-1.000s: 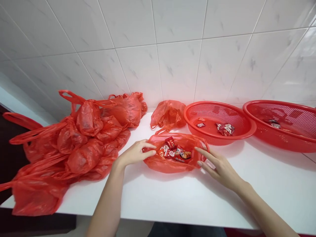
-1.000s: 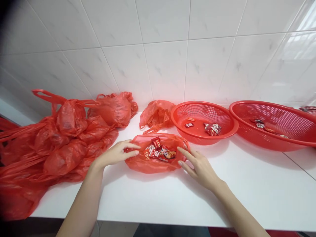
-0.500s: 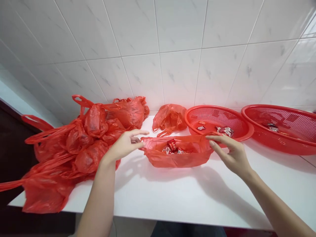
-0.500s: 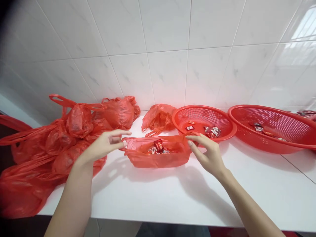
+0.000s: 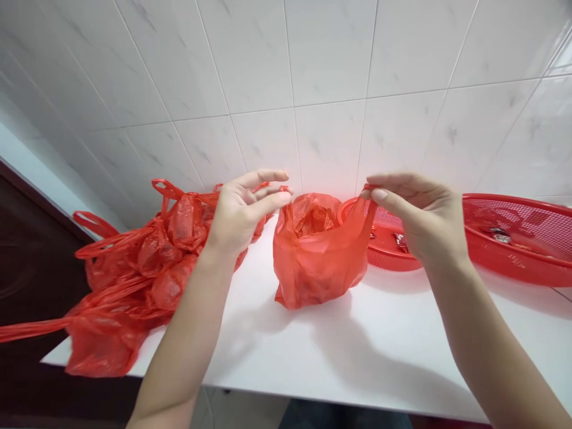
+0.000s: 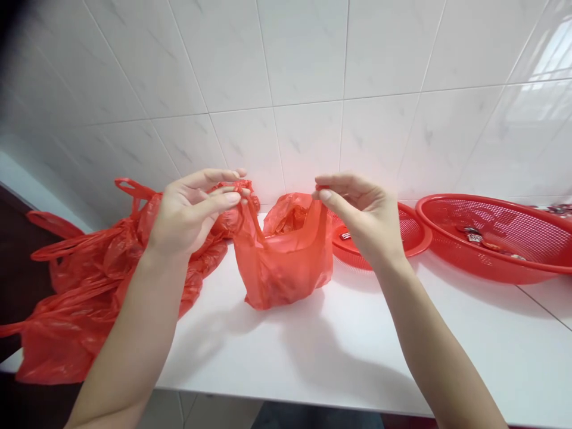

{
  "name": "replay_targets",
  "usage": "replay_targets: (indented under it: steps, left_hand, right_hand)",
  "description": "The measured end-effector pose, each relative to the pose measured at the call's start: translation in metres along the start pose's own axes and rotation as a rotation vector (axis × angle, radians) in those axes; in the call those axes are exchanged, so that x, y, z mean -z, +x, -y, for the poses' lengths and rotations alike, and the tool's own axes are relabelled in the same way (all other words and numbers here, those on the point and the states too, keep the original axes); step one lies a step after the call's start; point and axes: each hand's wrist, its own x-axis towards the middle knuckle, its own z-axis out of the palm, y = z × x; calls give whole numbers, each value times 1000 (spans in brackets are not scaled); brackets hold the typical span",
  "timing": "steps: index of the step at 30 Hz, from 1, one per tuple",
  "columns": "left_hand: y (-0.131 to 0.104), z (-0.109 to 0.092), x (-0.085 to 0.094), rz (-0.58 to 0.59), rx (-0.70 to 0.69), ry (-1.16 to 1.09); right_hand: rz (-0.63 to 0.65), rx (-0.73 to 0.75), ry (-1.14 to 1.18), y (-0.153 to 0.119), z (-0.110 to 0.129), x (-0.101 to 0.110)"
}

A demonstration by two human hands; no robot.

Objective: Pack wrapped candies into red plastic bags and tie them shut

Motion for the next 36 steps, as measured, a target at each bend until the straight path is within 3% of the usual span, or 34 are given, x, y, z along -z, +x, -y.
replay_targets:
  steps: [7,9,12,14,17,19,21,25,32,34,36]
  left_hand:
    - [-19,4,-43,199,-40,100]
    - [-22,8,-48,203,-59,108]
    - [-23,12,-48,172,-82,114]
    - [-23,13,-47,153,-117,122]
    - [-24,15,-48,172,-173,152]
    - [-24,17,-50,184,-191,167]
    - [-25,20,-51,166,-187,167]
    - [-23,24,-51,100,-170,128]
    - [-19,25,-43,34,-145,76]
    - [-18,24,-40,24,-144,82]
    - [-17,23,-38,10,-149,86]
  right_hand:
    - [327,74,30,-9,8,-18]
    - [326,106,-16,-9,9,-8]
    - [324,140,-49,-6,9,23]
    - [477,134,-31,-3,9,48]
    - [847,130,-111,3,8,77]
    - [1063,118,-187,5,6,85]
    - [1168,78,-251,7,3,86]
    - [1249,5,-255,9,3,76]
    - [1328,29,-114,13,11,62]
    - [1307,11,-168,14,7,61]
    - [1193,-21,-207,14,3,60]
